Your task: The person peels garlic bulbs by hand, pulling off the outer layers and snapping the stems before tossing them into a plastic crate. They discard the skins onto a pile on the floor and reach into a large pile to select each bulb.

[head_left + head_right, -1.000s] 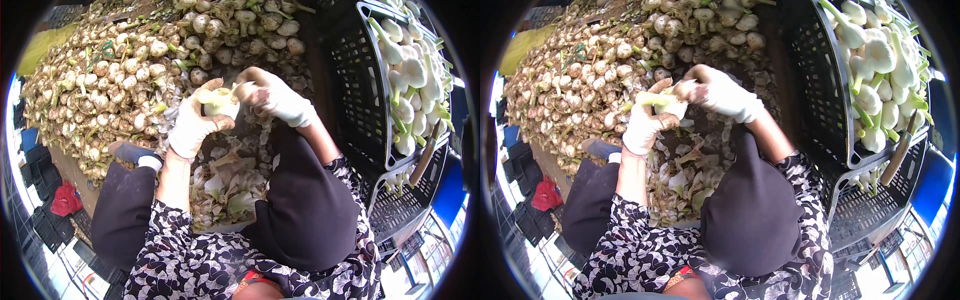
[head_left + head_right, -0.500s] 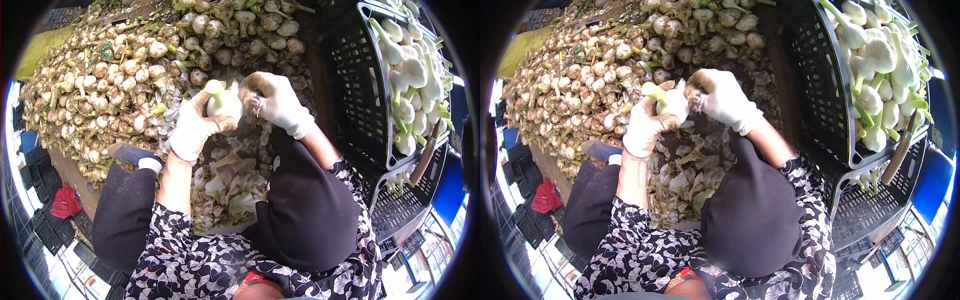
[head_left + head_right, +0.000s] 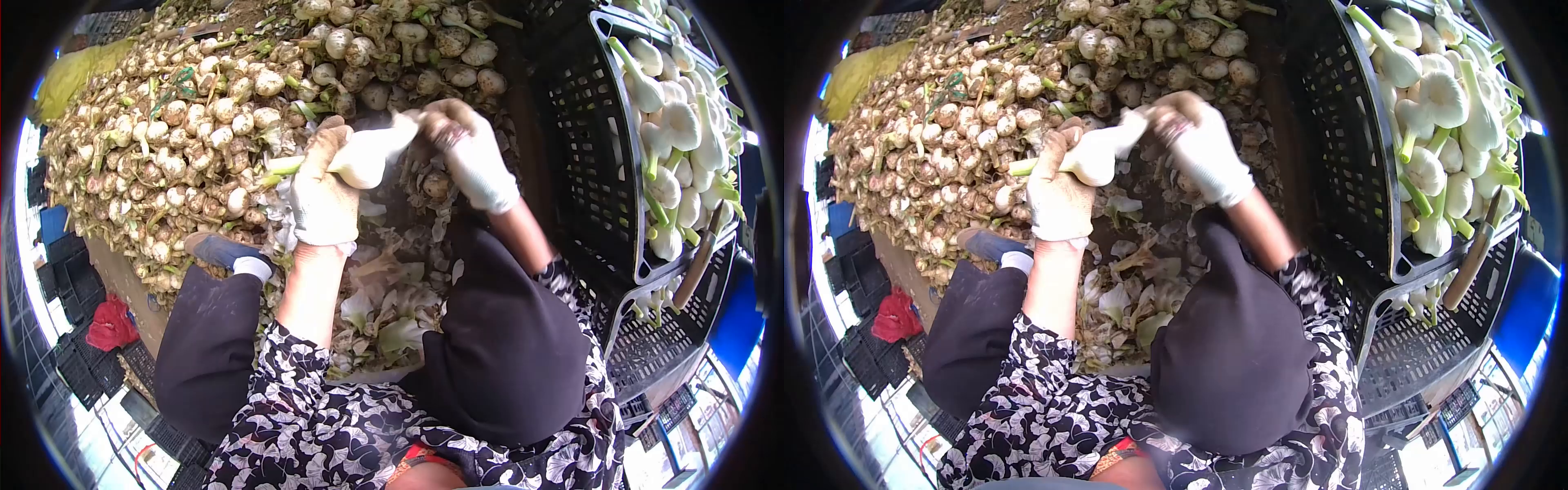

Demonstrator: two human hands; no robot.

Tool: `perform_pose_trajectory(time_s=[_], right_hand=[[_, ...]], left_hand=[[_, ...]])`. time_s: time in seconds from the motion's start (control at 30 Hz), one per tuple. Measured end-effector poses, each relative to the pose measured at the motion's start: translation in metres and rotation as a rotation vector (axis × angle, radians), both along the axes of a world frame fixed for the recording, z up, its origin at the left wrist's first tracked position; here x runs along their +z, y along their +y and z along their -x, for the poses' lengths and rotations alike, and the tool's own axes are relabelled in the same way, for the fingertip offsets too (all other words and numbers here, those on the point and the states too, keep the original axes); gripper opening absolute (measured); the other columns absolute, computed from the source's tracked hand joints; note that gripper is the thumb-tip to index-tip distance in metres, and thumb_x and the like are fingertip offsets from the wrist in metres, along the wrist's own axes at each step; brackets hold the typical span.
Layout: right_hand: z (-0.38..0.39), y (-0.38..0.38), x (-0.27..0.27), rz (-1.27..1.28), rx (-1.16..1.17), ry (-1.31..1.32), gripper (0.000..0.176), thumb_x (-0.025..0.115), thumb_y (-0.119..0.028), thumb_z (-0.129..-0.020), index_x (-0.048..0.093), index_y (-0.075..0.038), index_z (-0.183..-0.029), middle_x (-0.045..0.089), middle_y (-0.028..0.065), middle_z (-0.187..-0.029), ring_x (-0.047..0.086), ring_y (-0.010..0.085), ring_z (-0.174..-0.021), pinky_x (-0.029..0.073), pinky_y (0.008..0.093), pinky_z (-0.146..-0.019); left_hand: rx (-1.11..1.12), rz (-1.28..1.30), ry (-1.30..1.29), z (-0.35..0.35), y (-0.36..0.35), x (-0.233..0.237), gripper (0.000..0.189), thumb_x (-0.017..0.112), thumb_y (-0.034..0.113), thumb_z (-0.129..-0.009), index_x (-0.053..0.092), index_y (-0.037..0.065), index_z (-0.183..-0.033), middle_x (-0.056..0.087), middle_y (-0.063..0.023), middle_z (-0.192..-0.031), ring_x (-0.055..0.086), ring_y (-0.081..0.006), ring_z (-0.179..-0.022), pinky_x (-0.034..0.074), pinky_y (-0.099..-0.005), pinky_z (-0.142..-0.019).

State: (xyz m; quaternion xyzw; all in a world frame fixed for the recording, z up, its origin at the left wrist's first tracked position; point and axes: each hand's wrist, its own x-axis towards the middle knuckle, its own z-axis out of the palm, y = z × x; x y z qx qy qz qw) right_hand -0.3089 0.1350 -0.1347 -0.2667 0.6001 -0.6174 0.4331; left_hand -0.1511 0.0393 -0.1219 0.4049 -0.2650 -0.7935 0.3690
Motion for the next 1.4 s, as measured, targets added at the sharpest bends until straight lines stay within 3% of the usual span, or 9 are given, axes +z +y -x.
perform_pose_trajectory(time_s=[0.1,0.23,0.3,0.37,0.5,0.63,0.8,0.97,1.4], right_hand=[[-0.011,0.007,0.002,0.19,0.064,-0.476,0.058,0.055,-0.039,-0.093,0.04,0.002,-0.131,0.06,0.0131,-0.103,0.065,0.0191,-0.082,0.054,0.0288,-0.072],[-0.022,-0.001,0.009,0.061,0.12,0.529,0.05,0.068,-0.035,-0.084,0.054,0.001,-0.117,0.062,0.0123,-0.097,0.063,0.014,-0.076,0.051,0.0258,-0.069],[-0.006,-0.003,0.008,-0.089,0.04,-0.162,0.035,0.066,-0.025,-0.085,0.059,0.003,-0.104,0.063,0.0097,-0.083,0.062,0.0118,-0.07,0.05,0.0223,-0.061],[0.014,-0.004,-0.056,0.081,0.111,-0.102,0.036,0.062,-0.02,-0.088,0.056,0.008,-0.11,0.067,0.0183,-0.098,0.064,0.0112,-0.075,0.053,0.0221,-0.063],[-0.015,0.005,-0.012,-0.134,0.353,0.347,0.068,0.066,-0.046,-0.079,0.051,0.004,-0.122,0.062,0.0241,-0.108,0.062,0.0357,-0.099,0.05,0.0377,-0.086],[-0.011,-0.007,0.009,0.248,0.309,0.607,0.045,0.07,-0.031,-0.08,0.057,0.001,-0.109,0.063,0.0163,-0.097,0.062,0.0265,-0.091,0.049,0.0352,-0.081],[-0.006,0.027,-0.057,-0.276,-0.014,0.866,0.035,0.067,-0.018,-0.077,0.06,-0.004,-0.108,0.063,0.0141,-0.1,0.062,0.0313,-0.089,0.05,0.038,-0.078],[-0.008,0.06,-0.081,-0.425,0.165,0.789,0.048,0.069,-0.026,-0.072,0.058,-0.009,-0.116,0.059,0.0154,-0.111,0.058,0.0349,-0.101,0.047,0.0424,-0.087],[-0.03,0.032,-0.132,-0.646,0.567,0.998,0.041,0.066,-0.017,-0.075,0.061,-0.015,-0.116,0.052,0.012,-0.127,0.048,0.0356,-0.119,0.043,0.042,-0.096]], left_hand=[[0.024,0.029,-0.008,0.003,-0.002,-0.002,0.023,0.054,0.016,-0.091,0.059,-0.001,-0.104,0.061,-0.0092,-0.102,0.059,-0.0241,-0.098,0.045,-0.0386,-0.094],[-0.117,-0.007,0.248,-0.002,-0.002,-0.004,0.021,0.06,0.01,-0.081,0.064,0.0,-0.099,0.062,-0.0111,-0.102,0.059,-0.0267,-0.1,0.045,-0.0422,-0.095],[-0.206,-0.226,0.588,-0.012,-0.012,-0.01,0.02,0.063,0.012,-0.076,0.068,-0.003,-0.089,0.06,-0.0141,-0.112,0.058,-0.0296,-0.099,0.043,-0.0443,-0.096],[-0.185,-0.263,0.733,-0.007,-0.014,-0.005,0.026,0.065,0.016,-0.076,0.067,-0.005,-0.091,0.059,-0.0156,-0.113,0.058,-0.0297,-0.097,0.044,-0.0448,-0.095],[-0.157,-0.42,0.587,-0.012,-0.027,-0.01,0.04,0.058,0.023,-0.084,0.054,-0.011,-0.107,0.064,-0.0173,-0.098,0.062,-0.0304,-0.095,0.044,-0.0449,-0.094],[-0.004,-0.36,0.237,-0.004,-0.022,-0.019,0.031,0.045,0.023,-0.086,0.06,-0.004,-0.084,0.063,-0.0202,-0.097,0.062,-0.033,-0.087,0.051,-0.0492,-0.083],[0.028,-0.469,0.019,0.016,-0.033,0.011,0.028,0.049,0.038,-0.088,0.053,0.01,-0.095,0.058,-0.01,-0.091,0.055,-0.0323,-0.1,0.046,-0.0616,-0.083],[-0.843,0.046,0.802,0.125,-0.061,0.115,0.05,0.048,0.039,-0.095,0.043,0.003,-0.128,0.046,-0.0161,-0.133,0.042,-0.0288,-0.126,0.035,-0.0533,-0.104],[-0.414,-0.197,0.04,0.011,-0.028,-0.008,0.022,0.055,0.021,-0.091,0.062,0.007,-0.106,0.066,-0.0079,-0.097,0.064,-0.0227,-0.085,0.053,-0.0367,-0.075]])
